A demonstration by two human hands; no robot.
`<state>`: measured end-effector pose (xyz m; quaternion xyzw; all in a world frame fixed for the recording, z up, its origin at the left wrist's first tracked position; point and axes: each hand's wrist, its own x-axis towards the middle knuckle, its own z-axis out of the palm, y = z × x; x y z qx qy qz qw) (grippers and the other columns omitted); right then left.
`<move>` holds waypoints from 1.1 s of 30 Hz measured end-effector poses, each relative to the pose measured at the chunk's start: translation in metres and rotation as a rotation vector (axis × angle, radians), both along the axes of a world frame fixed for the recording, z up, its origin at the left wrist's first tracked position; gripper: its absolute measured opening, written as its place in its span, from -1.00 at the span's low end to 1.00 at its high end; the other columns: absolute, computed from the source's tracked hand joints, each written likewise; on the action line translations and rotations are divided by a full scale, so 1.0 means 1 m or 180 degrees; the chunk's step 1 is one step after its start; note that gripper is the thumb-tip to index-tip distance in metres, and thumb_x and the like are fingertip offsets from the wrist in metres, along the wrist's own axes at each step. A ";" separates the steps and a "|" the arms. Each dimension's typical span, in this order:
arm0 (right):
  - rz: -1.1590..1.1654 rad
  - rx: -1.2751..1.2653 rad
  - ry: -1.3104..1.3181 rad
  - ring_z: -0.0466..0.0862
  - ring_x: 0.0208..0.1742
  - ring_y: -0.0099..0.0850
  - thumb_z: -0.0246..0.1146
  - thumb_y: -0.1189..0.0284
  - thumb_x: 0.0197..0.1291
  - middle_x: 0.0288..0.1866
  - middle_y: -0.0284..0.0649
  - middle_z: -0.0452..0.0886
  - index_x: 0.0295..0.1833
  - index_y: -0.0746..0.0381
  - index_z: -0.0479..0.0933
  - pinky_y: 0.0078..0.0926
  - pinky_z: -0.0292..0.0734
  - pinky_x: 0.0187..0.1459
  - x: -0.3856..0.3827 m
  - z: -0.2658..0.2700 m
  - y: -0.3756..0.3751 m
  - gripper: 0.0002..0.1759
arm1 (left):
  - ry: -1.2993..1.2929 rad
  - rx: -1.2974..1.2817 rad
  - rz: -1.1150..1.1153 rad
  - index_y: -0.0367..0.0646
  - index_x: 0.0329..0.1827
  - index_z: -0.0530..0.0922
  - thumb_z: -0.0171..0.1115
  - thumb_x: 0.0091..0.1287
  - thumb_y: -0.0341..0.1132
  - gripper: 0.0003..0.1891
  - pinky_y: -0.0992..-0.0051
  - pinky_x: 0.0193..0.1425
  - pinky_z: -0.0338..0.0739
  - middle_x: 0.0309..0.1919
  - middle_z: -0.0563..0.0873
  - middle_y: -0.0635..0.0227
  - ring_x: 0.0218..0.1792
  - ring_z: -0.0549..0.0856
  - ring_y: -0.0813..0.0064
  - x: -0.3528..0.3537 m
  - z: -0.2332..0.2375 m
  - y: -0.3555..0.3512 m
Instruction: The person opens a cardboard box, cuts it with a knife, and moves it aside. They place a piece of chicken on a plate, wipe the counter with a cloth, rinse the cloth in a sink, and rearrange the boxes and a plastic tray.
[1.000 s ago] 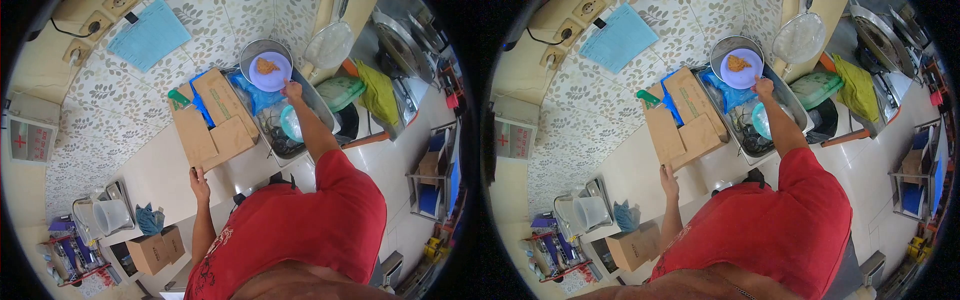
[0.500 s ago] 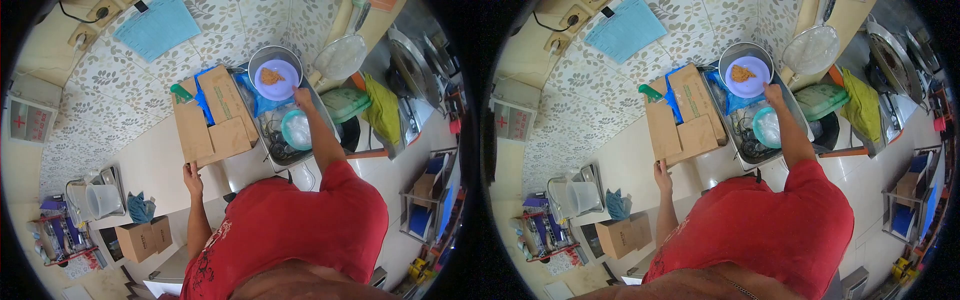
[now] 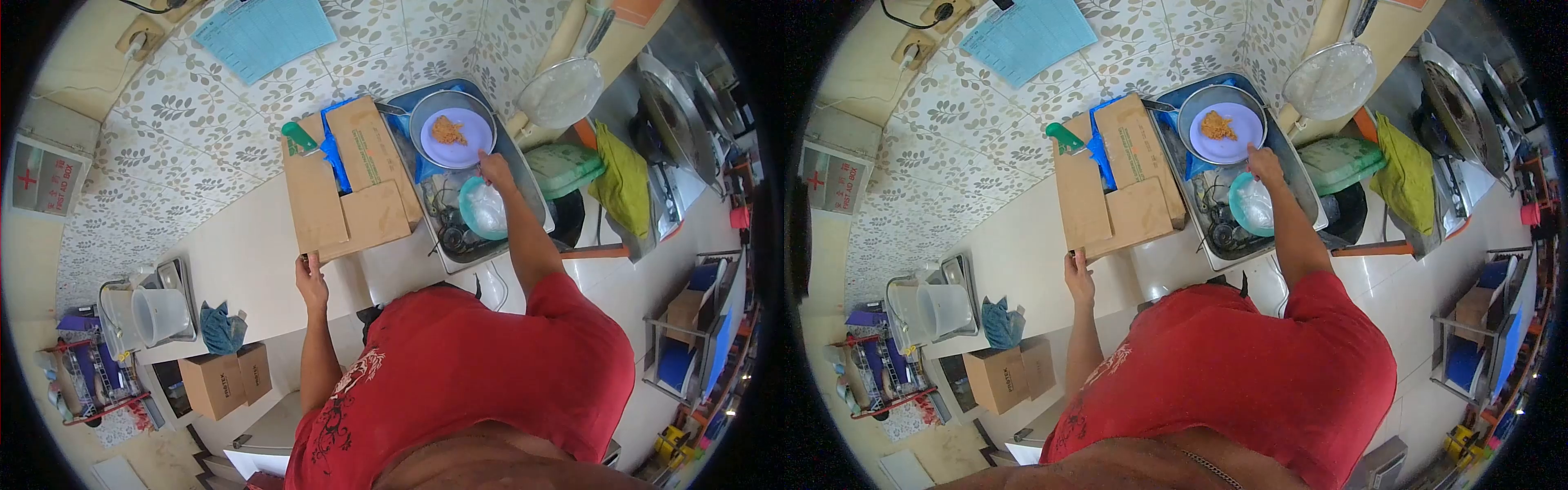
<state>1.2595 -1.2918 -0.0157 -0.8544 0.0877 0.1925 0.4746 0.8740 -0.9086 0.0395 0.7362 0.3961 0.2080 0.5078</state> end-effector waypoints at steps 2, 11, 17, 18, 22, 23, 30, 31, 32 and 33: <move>-0.0203 -0.0432 -0.0085 0.46 -0.71 -0.38 0.09 -0.14 0.50 -0.68 -0.28 0.48 -0.48 0.31 0.63 -0.29 0.33 -0.62 0.004 0.007 0.003 -0.26 | 0.0182 -0.0015 -0.0061 -0.34 0.30 0.51 0.12 0.59 0.13 -0.38 0.41 -0.16 0.63 -0.04 0.70 0.19 -0.09 0.67 0.42 -0.002 0.002 0.000; 0.0459 0.0154 -0.0334 0.60 -0.47 -0.41 0.26 -0.08 0.41 -0.54 -0.25 0.65 -0.33 0.28 0.72 -0.39 0.45 -0.35 -0.012 -0.021 -0.012 -0.40 | -0.0026 -0.0044 -0.0012 -0.32 0.37 0.47 0.18 0.57 0.11 -0.37 0.40 -0.02 0.64 0.07 0.70 0.15 -0.01 0.68 0.42 -0.007 -0.014 0.001; -0.0197 0.0363 -0.0125 0.43 -0.64 -0.53 0.25 0.08 0.46 -0.63 -0.37 0.42 -0.22 0.27 0.73 -0.44 0.24 -0.61 -0.022 -0.005 -0.018 -0.55 | 0.0008 0.0201 -0.0223 -0.31 0.34 0.51 0.31 0.51 -0.03 -0.45 0.31 0.08 0.65 0.00 0.77 0.04 0.01 0.76 0.28 -0.003 -0.018 0.020; -0.0033 0.0599 -0.0160 0.40 -0.64 -0.59 0.24 0.11 0.47 -0.63 -0.44 0.39 -0.19 0.26 0.72 -0.52 0.22 -0.61 -0.035 0.007 -0.024 -0.59 | -0.0120 0.0080 -0.0373 -0.29 0.34 0.52 0.31 0.51 -0.04 -0.46 0.32 0.10 0.65 0.04 0.75 0.03 0.06 0.74 0.27 -0.010 -0.026 0.025; -0.0094 0.0567 -0.0403 0.31 -0.64 -0.64 0.26 0.17 0.46 -0.60 -0.50 0.32 -0.09 0.18 0.71 -0.55 0.18 -0.58 -0.090 0.050 -0.036 -0.70 | 0.0046 0.0064 -0.0479 -0.19 0.39 0.51 0.29 0.53 -0.08 -0.50 0.25 0.27 0.59 0.22 0.67 0.02 0.24 0.66 0.24 -0.065 -0.007 0.065; -0.0122 0.0584 -0.0485 0.32 -0.62 -0.65 0.24 0.22 0.46 -0.58 -0.51 0.35 -0.07 0.20 0.72 -0.55 0.17 -0.58 -0.099 0.045 -0.050 -0.72 | 0.0236 0.0327 -0.0302 -0.21 0.38 0.52 0.31 0.51 -0.10 -0.50 0.24 0.29 0.58 0.22 0.66 0.01 0.24 0.65 0.21 -0.090 -0.023 0.088; -0.0538 0.0098 -0.0730 0.32 -0.63 -0.71 0.21 0.25 0.48 -0.59 -0.50 0.37 -0.02 0.19 0.70 -0.63 0.14 -0.63 -0.226 0.067 -0.054 -0.73 | 0.1051 0.2355 0.0472 -0.14 0.38 0.53 0.42 0.30 -0.35 -0.45 0.03 0.41 0.44 0.29 0.60 -0.03 0.32 0.55 -0.15 -0.315 -0.100 0.347; -0.0558 -0.0061 -0.0687 0.32 -0.64 -0.72 0.20 0.24 0.49 -0.60 -0.50 0.37 -0.05 0.18 0.69 -0.62 0.15 -0.63 -0.252 0.070 -0.031 -0.73 | 0.1599 0.2372 0.0388 -0.04 0.51 0.41 0.41 0.33 -0.15 -0.32 -0.09 0.47 0.32 0.42 0.48 -0.05 0.42 0.42 -0.22 -0.337 -0.102 0.372; -0.0650 -0.0104 -0.0496 0.36 -0.63 -0.66 0.18 0.24 0.50 -0.60 -0.46 0.42 -0.04 0.21 0.69 -0.56 0.20 -0.62 -0.274 0.061 -0.018 -0.71 | 0.2136 0.2389 0.0285 0.06 0.64 0.29 0.39 0.36 0.06 -0.19 -0.21 0.54 0.20 0.55 0.35 -0.08 0.53 0.30 -0.29 -0.353 -0.102 0.387; 0.0229 -0.0471 -0.1189 0.40 -0.63 -0.61 0.15 0.26 0.51 -0.59 -0.42 0.45 -0.02 0.22 0.69 -0.52 0.24 -0.61 -0.300 0.042 -0.012 -0.71 | 0.2564 0.2073 0.0270 0.14 0.68 0.18 0.32 0.34 0.20 -0.10 -0.29 0.55 0.08 0.60 0.24 -0.09 0.57 0.19 -0.32 -0.356 -0.103 0.399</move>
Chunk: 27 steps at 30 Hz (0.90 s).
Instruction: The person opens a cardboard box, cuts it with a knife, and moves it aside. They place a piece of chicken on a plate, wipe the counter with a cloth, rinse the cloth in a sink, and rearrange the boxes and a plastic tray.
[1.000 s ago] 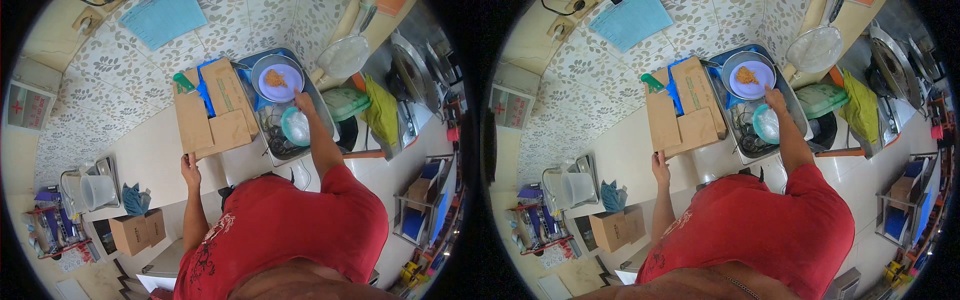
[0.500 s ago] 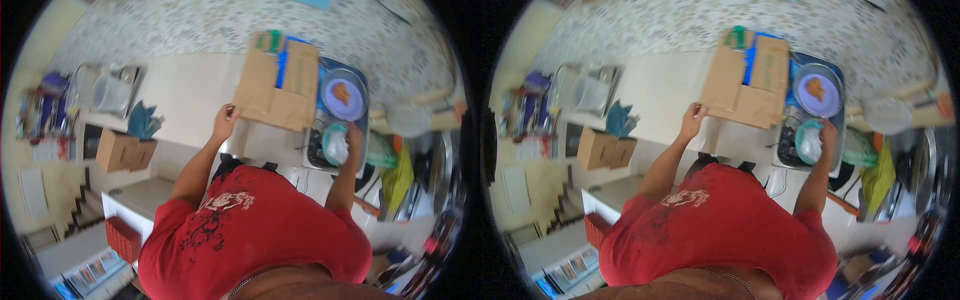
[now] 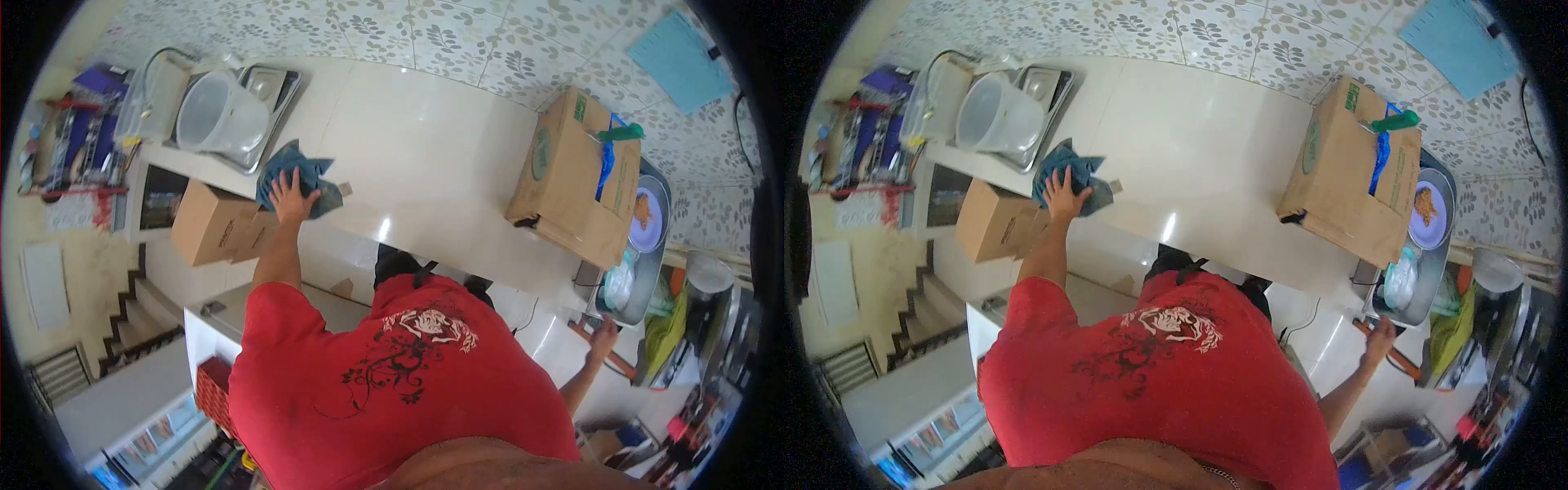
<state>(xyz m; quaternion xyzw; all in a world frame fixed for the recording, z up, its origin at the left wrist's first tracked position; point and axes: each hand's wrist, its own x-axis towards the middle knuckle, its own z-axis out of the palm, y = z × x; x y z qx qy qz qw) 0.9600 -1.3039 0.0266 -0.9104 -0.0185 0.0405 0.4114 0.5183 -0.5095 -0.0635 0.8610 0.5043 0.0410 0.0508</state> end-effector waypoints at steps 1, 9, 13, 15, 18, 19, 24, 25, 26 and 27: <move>0.0262 -0.0290 0.0048 0.43 -0.62 -0.58 0.13 0.29 0.51 -0.58 -0.40 0.48 0.00 0.24 0.69 -0.49 0.28 -0.59 -0.033 -0.010 0.008 -0.70 | 0.0375 -0.0283 0.0227 0.21 0.73 0.06 0.24 0.32 0.34 -0.02 -0.38 0.56 -0.04 0.65 0.12 -0.11 0.61 0.08 -0.35 0.001 -0.001 0.007; -0.0110 -0.0779 0.2110 0.60 -0.52 -0.47 0.23 0.22 0.50 -0.51 -0.25 0.59 0.05 0.34 0.65 -0.43 0.55 -0.41 -0.318 0.027 0.117 -0.64 | 0.0302 -0.0707 0.0360 0.29 0.78 -0.13 -0.02 0.26 0.64 0.13 -0.58 0.50 -0.41 0.71 -0.11 -0.19 0.67 -0.21 -0.41 0.175 -0.033 0.101; -0.0558 -0.0873 0.2416 0.60 -0.52 -0.49 0.24 0.27 0.51 -0.45 -0.26 0.62 0.09 0.36 0.63 -0.44 0.55 -0.45 -0.363 0.079 0.128 -0.66 | 0.0114 -0.0482 -0.0176 0.24 0.78 -0.13 -0.10 0.31 0.63 0.09 -0.58 0.50 -0.40 0.71 -0.13 -0.17 0.66 -0.21 -0.42 0.290 -0.036 0.128; -0.0708 -0.0892 0.2376 0.61 -0.50 -0.50 0.23 0.28 0.52 -0.41 -0.25 0.64 0.10 0.36 0.62 -0.45 0.55 -0.45 -0.369 0.095 0.128 -0.66 | -0.0069 -0.0271 -0.0735 0.08 0.77 -0.03 -0.09 0.31 0.61 0.11 -0.60 0.49 -0.36 0.70 -0.07 -0.20 0.66 -0.18 -0.43 0.341 -0.041 0.095; -0.0385 -0.1029 0.2048 0.63 -0.42 -0.51 0.21 0.30 0.53 -0.40 -0.24 0.64 0.15 0.34 0.61 -0.47 0.56 -0.40 -0.349 0.099 0.159 -0.67 | -0.0207 -0.0256 -0.1834 0.04 0.72 0.14 0.00 0.30 0.54 0.05 -0.61 0.49 -0.31 0.69 0.05 -0.18 0.66 -0.08 -0.41 0.382 -0.034 -0.020; -0.0296 -0.1015 0.1905 0.64 -0.40 -0.52 0.20 0.30 0.54 -0.40 -0.24 0.64 0.17 0.33 0.61 -0.47 0.56 -0.39 -0.338 0.098 0.176 -0.67 | -0.0174 -0.0306 -0.2251 0.06 0.72 0.14 0.01 0.30 0.54 0.05 -0.60 0.50 -0.33 0.70 0.04 -0.13 0.67 -0.08 -0.37 0.385 -0.039 -0.067; 0.0082 -0.0846 0.2319 0.64 -0.43 -0.54 0.18 0.24 0.55 -0.41 -0.30 0.63 0.20 0.25 0.60 -0.58 0.49 -0.44 -0.292 0.082 0.223 -0.65 | -0.1133 -0.1227 -0.3774 0.19 0.70 0.21 0.09 0.46 0.30 -0.19 -0.34 0.66 -0.31 0.72 0.08 0.09 0.72 -0.04 -0.05 0.308 -0.068 -0.208; 0.0015 -0.0787 0.2365 0.64 -0.45 -0.53 0.19 0.26 0.54 -0.41 -0.28 0.63 0.20 0.27 0.60 -0.56 0.50 -0.44 -0.287 0.074 0.220 -0.66 | -0.1125 -0.1286 -0.3611 0.18 0.68 0.24 0.16 0.43 0.26 -0.19 -0.35 0.65 -0.24 0.70 0.12 0.09 0.70 0.01 -0.05 0.286 -0.068 -0.204; -0.0075 -0.0728 0.2421 0.63 -0.46 -0.53 0.21 0.29 0.53 -0.41 -0.27 0.63 0.21 0.28 0.61 -0.54 0.52 -0.44 -0.282 0.065 0.206 -0.67 | -0.1109 -0.1355 -0.3466 0.17 0.66 0.27 0.22 0.40 0.23 -0.19 -0.35 0.64 -0.18 0.68 0.16 0.10 0.68 0.06 -0.05 0.258 -0.064 -0.191; -0.0168 -0.0673 0.2476 0.62 -0.47 -0.52 0.22 0.31 0.52 -0.40 -0.26 0.63 0.21 0.29 0.61 -0.52 0.53 -0.44 -0.277 0.056 0.190 -0.67 | -0.1093 -0.1421 -0.3319 0.16 0.64 0.31 0.29 0.36 0.20 -0.19 -0.36 0.63 -0.11 0.66 0.20 0.10 0.67 0.12 -0.06 0.230 -0.057 -0.174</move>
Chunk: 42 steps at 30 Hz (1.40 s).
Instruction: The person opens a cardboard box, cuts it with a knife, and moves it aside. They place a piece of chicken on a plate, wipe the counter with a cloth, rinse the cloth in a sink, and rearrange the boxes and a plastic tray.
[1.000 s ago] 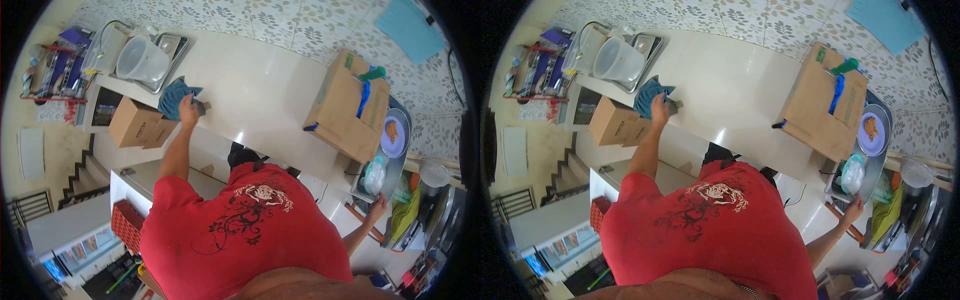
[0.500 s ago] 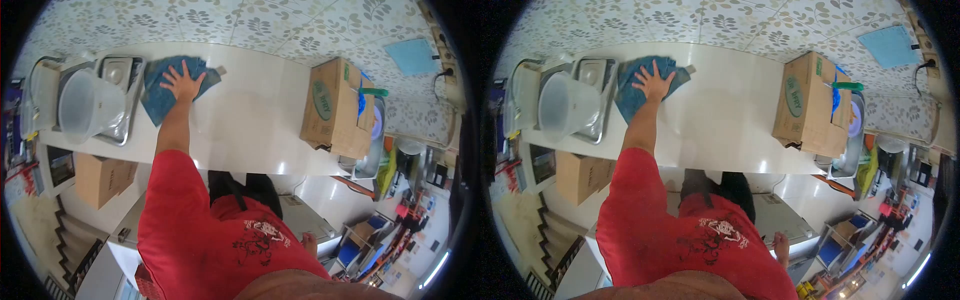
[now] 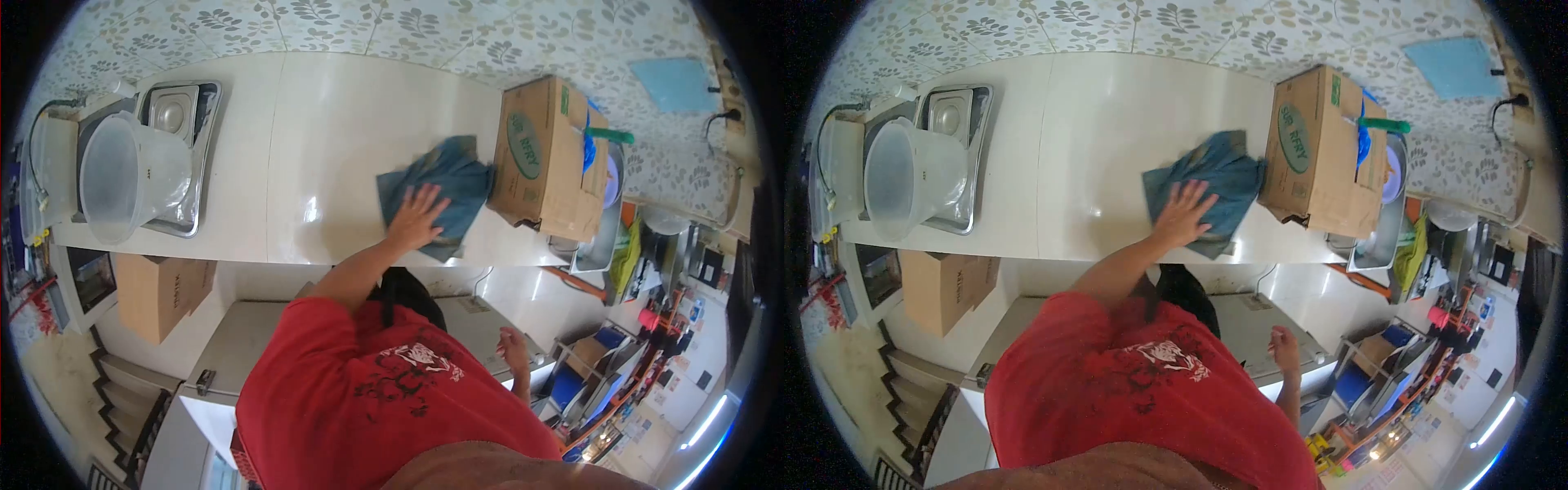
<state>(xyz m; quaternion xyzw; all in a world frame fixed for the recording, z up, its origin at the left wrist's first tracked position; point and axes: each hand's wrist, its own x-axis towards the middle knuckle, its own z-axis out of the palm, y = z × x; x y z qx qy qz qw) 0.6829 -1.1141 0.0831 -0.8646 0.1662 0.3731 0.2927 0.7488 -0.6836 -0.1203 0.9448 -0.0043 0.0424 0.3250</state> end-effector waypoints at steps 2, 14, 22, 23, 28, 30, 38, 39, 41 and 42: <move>-0.0027 -0.0212 0.0010 0.64 -0.49 -0.51 0.20 0.25 0.52 -0.41 -0.27 0.64 0.22 0.23 0.60 -0.53 0.50 -0.51 -0.002 -0.019 -0.042 -0.66 | 0.0266 0.0079 0.0405 0.12 0.58 0.37 0.41 0.25 0.18 -0.15 -0.40 0.58 0.02 0.58 0.31 0.07 0.60 0.22 -0.06 -0.056 0.021 0.049; -0.0896 -0.0628 0.0326 0.68 -0.48 -0.45 0.19 0.24 0.49 -0.38 -0.24 0.65 0.25 0.21 0.57 -0.48 0.51 -0.55 -0.050 -0.004 -0.158 -0.63 | 0.1488 0.1449 0.2888 -0.22 0.69 0.15 0.08 0.40 0.29 -0.04 -0.56 0.53 -0.32 0.65 0.12 -0.22 0.67 -0.13 -0.36 0.156 0.011 0.282; -0.0856 -0.0696 0.0703 0.73 -0.43 -0.44 0.18 0.34 0.44 -0.36 -0.22 0.69 0.28 0.24 0.57 -0.47 0.54 -0.50 -0.077 0.005 -0.152 -0.62 | -0.0315 0.1044 0.0692 -0.17 0.56 0.39 -0.08 0.56 0.01 -0.37 -0.43 0.61 -0.23 0.67 0.24 0.19 0.69 0.02 -0.11 0.266 -0.022 0.014; -0.0682 -0.0816 0.0816 0.72 -0.44 -0.44 0.17 0.35 0.42 -0.35 -0.22 0.70 0.29 0.24 0.57 -0.46 0.54 -0.50 -0.074 0.007 -0.147 -0.60 | -0.0164 0.1033 0.0518 -0.18 0.52 0.44 -0.08 0.56 -0.02 -0.41 -0.42 0.62 -0.22 0.67 0.25 0.20 0.69 0.03 -0.10 0.263 -0.022 0.000; -0.0959 -0.0569 0.0071 0.69 -0.43 -0.49 0.18 0.36 0.43 -0.36 -0.28 0.63 0.26 0.23 0.56 -0.52 0.52 -0.50 -0.058 0.020 -0.156 -0.64 | 0.0124 0.1046 0.0004 -0.28 0.29 0.65 -0.04 0.53 -0.17 -0.53 -0.29 0.69 -0.20 0.65 0.28 0.17 0.68 0.07 -0.09 0.206 -0.002 -0.052; -0.1081 -0.0593 -0.0131 0.67 -0.43 -0.51 0.19 0.35 0.45 -0.37 -0.31 0.62 0.26 0.23 0.56 -0.54 0.51 -0.51 -0.056 0.020 -0.145 -0.65 | 0.0189 0.1122 -0.0272 -0.32 0.21 0.68 -0.04 0.51 -0.23 -0.55 -0.22 0.71 -0.21 0.61 0.34 0.14 0.68 0.09 -0.05 0.138 -0.001 -0.083; -0.0205 -0.0088 0.0133 0.65 -0.42 -0.50 0.18 0.34 0.49 -0.38 -0.29 0.66 0.21 0.24 0.60 -0.49 0.54 -0.43 -0.064 -0.058 -0.094 -0.69 | 0.0415 0.0158 -0.1145 0.18 0.64 0.32 0.29 0.39 -0.24 -0.29 -0.04 0.71 0.01 0.67 0.23 0.44 0.68 0.15 0.21 -0.076 0.035 0.000; 0.0076 0.0013 -0.0138 0.64 -0.40 -0.51 0.18 0.32 0.49 -0.39 -0.31 0.64 0.20 0.23 0.61 -0.50 0.54 -0.40 -0.054 -0.069 -0.080 -0.69 | 0.0664 0.0303 -0.1026 0.23 0.65 0.28 0.30 0.40 -0.18 -0.27 -0.07 0.69 0.05 0.69 0.20 0.44 0.68 0.14 0.20 -0.101 0.039 0.018; 0.0218 0.0279 -0.0431 0.60 -0.40 -0.53 0.18 0.30 0.50 -0.40 -0.33 0.63 0.19 0.23 0.63 -0.51 0.51 -0.37 -0.010 -0.081 -0.033 -0.68 | 0.1098 0.0580 -0.0712 0.31 0.67 0.23 0.32 0.40 -0.10 -0.23 -0.14 0.66 0.11 0.70 0.15 0.43 0.69 0.13 0.15 -0.150 0.044 0.057; 0.0088 0.0447 -0.0453 0.58 -0.42 -0.53 0.17 0.29 0.50 -0.40 -0.34 0.63 0.18 0.25 0.64 -0.50 0.47 -0.36 0.019 -0.070 -0.003 -0.67 | 0.1279 0.0707 -0.0514 0.33 0.68 0.22 0.32 0.39 -0.09 -0.22 -0.17 0.64 0.13 0.71 0.15 0.42 0.69 0.11 0.11 -0.174 0.044 0.077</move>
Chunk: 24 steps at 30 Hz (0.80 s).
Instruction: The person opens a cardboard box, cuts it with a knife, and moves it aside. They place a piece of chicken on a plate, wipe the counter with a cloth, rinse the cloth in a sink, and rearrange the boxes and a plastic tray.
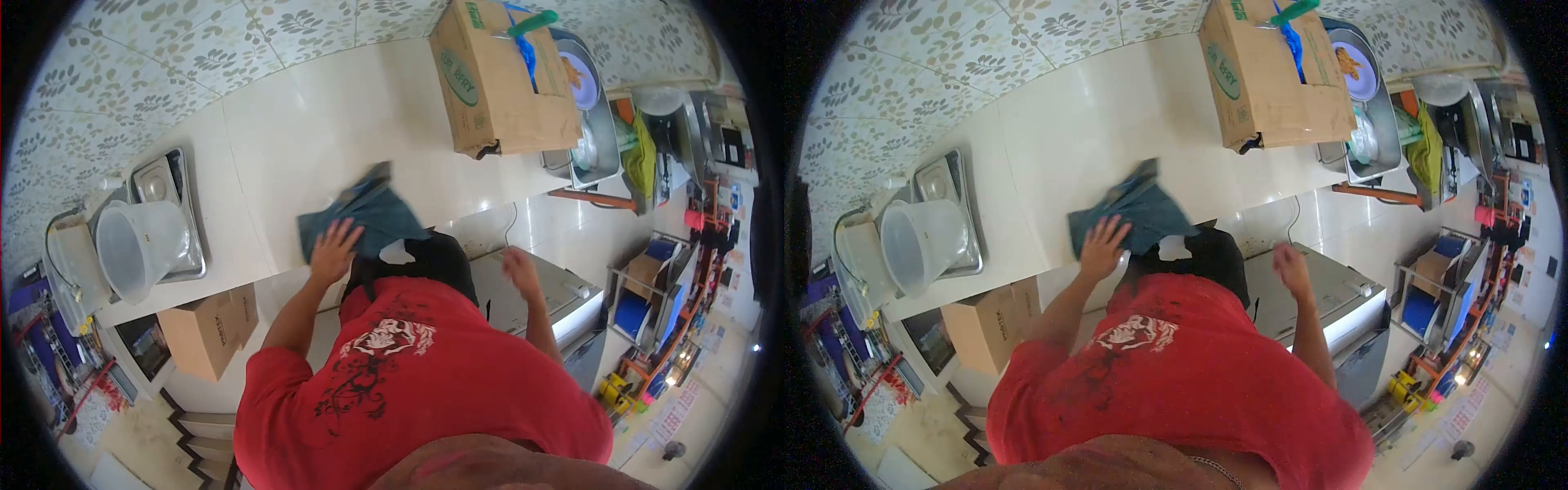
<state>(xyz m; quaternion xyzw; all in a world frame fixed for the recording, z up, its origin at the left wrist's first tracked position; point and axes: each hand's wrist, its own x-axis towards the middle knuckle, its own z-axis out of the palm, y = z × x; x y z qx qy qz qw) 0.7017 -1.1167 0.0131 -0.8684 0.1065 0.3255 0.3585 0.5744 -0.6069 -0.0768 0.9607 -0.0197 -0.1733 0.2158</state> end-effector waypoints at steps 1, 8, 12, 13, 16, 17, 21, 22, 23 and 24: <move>-0.0218 0.0268 -0.0246 0.59 -0.34 -0.54 0.16 0.29 0.51 -0.33 -0.35 0.64 0.23 0.22 0.62 -0.50 0.49 -0.30 0.025 0.013 0.028 -0.66 | 0.0111 0.0170 0.0329 0.32 0.69 0.21 0.33 0.38 -0.06 -0.20 -0.20 0.64 0.09 0.71 0.15 0.39 0.69 0.10 0.07 -0.020 0.006 0.018; -0.2121 0.2127 -0.0096 0.59 0.13 -0.13 0.10 -0.22 0.46 0.36 -0.06 0.49 0.59 0.11 0.22 0.05 0.59 0.13 0.214 0.055 0.125 -0.17 | 0.0477 0.1336 0.1991 0.00 0.76 -0.05 0.26 0.42 -0.01 -0.06 -0.30 0.65 -0.14 0.72 -0.02 0.01 0.69 -0.05 -0.15 -0.039 -0.014 0.106; -0.2149 0.1640 -0.0198 0.64 -0.04 -0.15 0.06 -0.24 0.48 0.26 -0.04 0.53 0.46 0.19 0.31 0.02 0.65 -0.03 0.251 0.048 0.140 -0.22 | 0.0525 0.1489 0.2611 -0.10 0.76 -0.14 0.17 0.46 -0.03 -0.07 -0.47 0.58 -0.16 0.71 -0.09 -0.11 0.67 -0.10 -0.32 0.022 -0.031 0.109; -0.2113 0.1481 -0.0353 0.65 -0.10 -0.17 0.05 -0.22 0.50 0.21 -0.04 0.56 0.42 0.21 0.35 -0.01 0.67 -0.09 0.254 0.045 0.140 -0.25 | 0.0500 0.1538 0.2712 -0.12 0.76 -0.14 0.16 0.46 -0.04 -0.07 -0.48 0.58 -0.16 0.71 -0.09 -0.12 0.67 -0.10 -0.33 0.039 -0.035 0.107; -0.1844 0.1242 -0.0461 0.66 -0.21 -0.27 -0.06 -0.22 0.55 -0.02 -0.14 0.64 0.34 0.20 0.40 -0.06 0.69 -0.07 0.264 0.045 0.128 -0.29 | 0.0385 0.1543 0.2678 -0.17 0.75 -0.10 0.14 0.47 -0.06 -0.10 -0.51 0.56 -0.20 0.70 -0.04 -0.15 0.66 -0.09 -0.36 0.089 -0.040 0.105; -0.1915 0.1275 -0.0573 0.66 -0.33 -0.27 -0.02 -0.13 0.58 -0.07 -0.13 0.66 0.23 0.32 0.45 -0.21 0.64 -0.33 0.269 0.042 0.126 -0.34 | 0.0380 0.1547 0.2551 -0.17 0.75 -0.09 0.14 0.47 -0.06 -0.10 -0.51 0.56 -0.20 0.69 -0.03 -0.15 0.66 -0.08 -0.36 0.106 -0.039 0.106; -0.1724 0.1141 -0.0626 0.70 -0.21 -0.22 -0.06 -0.21 0.55 0.02 -0.08 0.64 0.32 0.28 0.36 -0.13 0.71 -0.25 0.272 0.056 0.124 -0.27 | 0.0089 0.1591 0.2125 -0.14 0.72 0.02 0.16 0.46 0.00 -0.14 -0.56 0.52 -0.21 0.64 0.12 -0.12 0.61 0.07 -0.30 0.185 -0.049 0.097; -0.1675 0.1109 -0.0575 0.71 -0.17 -0.22 -0.09 -0.25 0.54 0.03 -0.08 0.63 0.34 0.23 0.35 -0.11 0.73 -0.23 0.271 0.058 0.125 -0.25 | 0.0072 0.1612 0.2058 -0.13 0.72 0.05 0.16 0.46 0.02 -0.15 -0.57 0.52 -0.21 0.63 0.15 -0.11 0.60 0.10 -0.28 0.204 -0.046 0.093; -0.1609 0.1085 -0.0510 0.72 -0.12 -0.21 -0.12 -0.30 0.52 0.05 -0.08 0.63 0.36 0.19 0.34 -0.09 0.75 -0.20 0.270 0.060 0.128 -0.23 | 0.0173 0.1644 0.1962 -0.11 0.70 0.08 0.16 0.46 0.04 -0.17 -0.58 0.51 -0.21 0.60 0.21 -0.06 0.59 0.13 -0.23 0.227 -0.036 0.084; -0.1596 0.1056 -0.0412 0.72 -0.09 -0.17 -0.12 -0.31 0.51 0.08 -0.06 0.62 0.38 0.20 0.33 -0.04 0.75 -0.18 0.269 0.064 0.130 -0.20 | 0.0267 0.1674 0.1863 -0.09 0.69 0.12 0.15 0.47 0.06 -0.19 -0.59 0.50 -0.20 0.57 0.27 -0.02 0.58 0.17 -0.17 0.253 -0.026 0.070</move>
